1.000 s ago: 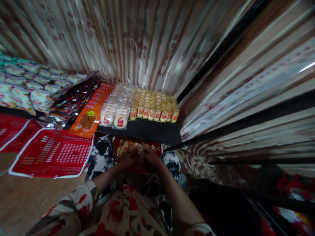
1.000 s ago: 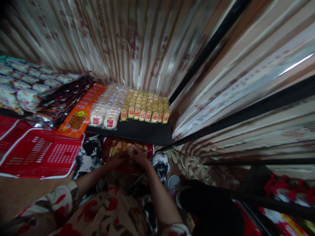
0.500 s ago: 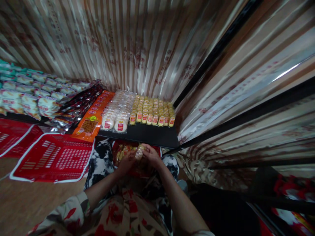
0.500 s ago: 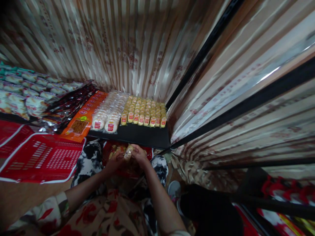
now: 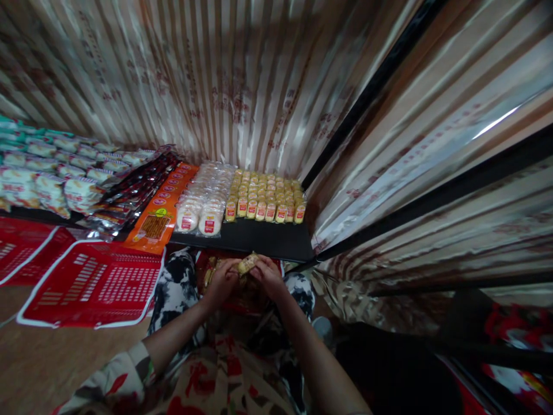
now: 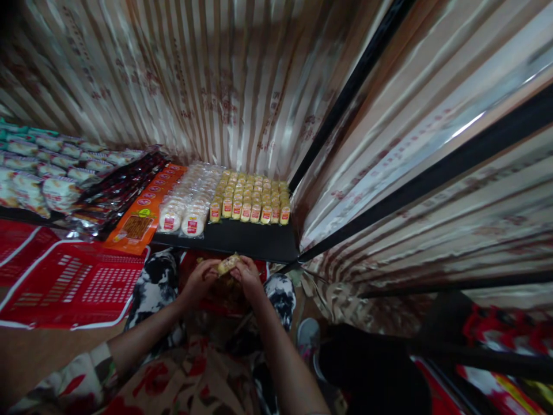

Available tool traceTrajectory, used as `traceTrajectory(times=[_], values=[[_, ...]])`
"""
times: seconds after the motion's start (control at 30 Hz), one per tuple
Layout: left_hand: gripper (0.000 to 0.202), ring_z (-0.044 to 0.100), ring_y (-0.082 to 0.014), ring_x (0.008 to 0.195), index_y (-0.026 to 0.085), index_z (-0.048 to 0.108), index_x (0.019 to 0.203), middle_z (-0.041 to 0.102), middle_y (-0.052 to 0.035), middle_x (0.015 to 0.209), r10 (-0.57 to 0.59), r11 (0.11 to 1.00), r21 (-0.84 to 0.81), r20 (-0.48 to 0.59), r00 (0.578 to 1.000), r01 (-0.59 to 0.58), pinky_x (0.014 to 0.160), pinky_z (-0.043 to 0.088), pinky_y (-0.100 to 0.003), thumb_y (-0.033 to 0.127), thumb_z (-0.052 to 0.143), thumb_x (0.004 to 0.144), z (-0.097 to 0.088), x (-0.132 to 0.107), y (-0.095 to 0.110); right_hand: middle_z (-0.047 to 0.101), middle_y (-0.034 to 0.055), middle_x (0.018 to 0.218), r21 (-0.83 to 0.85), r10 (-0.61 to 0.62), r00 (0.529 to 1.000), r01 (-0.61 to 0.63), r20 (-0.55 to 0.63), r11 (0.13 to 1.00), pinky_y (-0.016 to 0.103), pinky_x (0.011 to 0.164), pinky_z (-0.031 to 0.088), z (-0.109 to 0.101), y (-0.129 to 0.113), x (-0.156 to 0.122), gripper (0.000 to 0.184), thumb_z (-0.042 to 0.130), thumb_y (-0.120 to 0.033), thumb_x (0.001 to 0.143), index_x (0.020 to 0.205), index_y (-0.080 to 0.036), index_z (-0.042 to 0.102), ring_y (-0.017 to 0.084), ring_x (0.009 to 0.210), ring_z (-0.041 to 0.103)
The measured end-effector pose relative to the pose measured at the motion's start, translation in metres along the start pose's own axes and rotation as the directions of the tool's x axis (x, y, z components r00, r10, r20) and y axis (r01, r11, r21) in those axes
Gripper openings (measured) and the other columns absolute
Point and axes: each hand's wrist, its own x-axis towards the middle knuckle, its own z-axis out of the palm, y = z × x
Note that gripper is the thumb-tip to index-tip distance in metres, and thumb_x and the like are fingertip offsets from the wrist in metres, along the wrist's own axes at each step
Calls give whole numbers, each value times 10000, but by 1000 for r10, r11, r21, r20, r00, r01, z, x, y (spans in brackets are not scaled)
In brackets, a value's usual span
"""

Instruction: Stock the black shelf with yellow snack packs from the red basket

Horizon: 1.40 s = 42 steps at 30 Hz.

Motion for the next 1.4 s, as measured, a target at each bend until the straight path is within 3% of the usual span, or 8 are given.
traceTrajectory(times=[0.17,0.37,0.63,0.8,0.97,1.1,1.23,1.4], values=[[391,563,-170,1003,196,618,1000,611,-63,1052,173,970,174,-16,985,-168,898,461,-329,35,467,677,-1,3,-4,623,42,992,-41,10,1000,-11,-21,999,269,713,523,3,0,-4,523,714,-417,593,1044,-220,538,155,801,630],[333,530,-209,1073,202,609,1006,600,-86,1089,186,962,194,46,982,-191,970,398,-366,88,527,705,0,4,8,623,38,987,-93,-37,998,42,50,995,246,676,519,-2,-5,-6,504,702,-461,636,1050,-224,540,142,779,622],[228,608,-177,801,196,571,921,641,-41,884,-126,983,-139,-28,992,121,766,474,-304,282,609,713,9,9,23,660,39,828,-26,-118,993,118,13,993,262,658,525,10,-22,-8,510,642,-548,706,1066,-199,546,143,719,640],[331,647,-155,824,162,527,961,658,-55,926,-368,654,-671,122,922,349,789,493,-284,324,664,706,22,17,15,658,27,825,-26,-179,983,180,41,983,261,662,514,15,-19,-4,563,694,-463,655,1118,-201,510,140,718,635],[203,649,-113,811,158,560,928,675,-45,933,-440,422,-807,216,872,413,803,490,-231,193,639,744,31,19,15,629,46,930,-197,-263,964,267,45,943,275,657,521,18,-11,5,506,628,-395,684,1136,-200,510,151,740,623],[204,648,-111,724,150,571,897,679,-35,851,-497,431,-792,191,847,432,710,503,-219,194,663,721,27,24,20,520,128,1211,-608,-512,859,414,14,677,354,766,521,15,-22,6,621,607,-350,730,1305,-195,430,217,952,585],[274,629,-105,638,147,574,868,664,-16,739,-486,583,-690,126,865,429,618,478,-202,287,698,668,13,32,28,483,97,1326,-774,-646,704,572,294,271,442,1024,352,9,-43,3,573,593,-281,785,1334,-219,443,266,1220,406],[300,545,-80,500,155,558,747,619,11,634,-402,814,-423,82,912,397,485,383,-182,414,657,632,-4,48,36,552,67,1243,-771,-544,695,624,470,132,400,979,399,4,-51,7,546,537,-228,830,1361,-266,414,239,1122,478]])
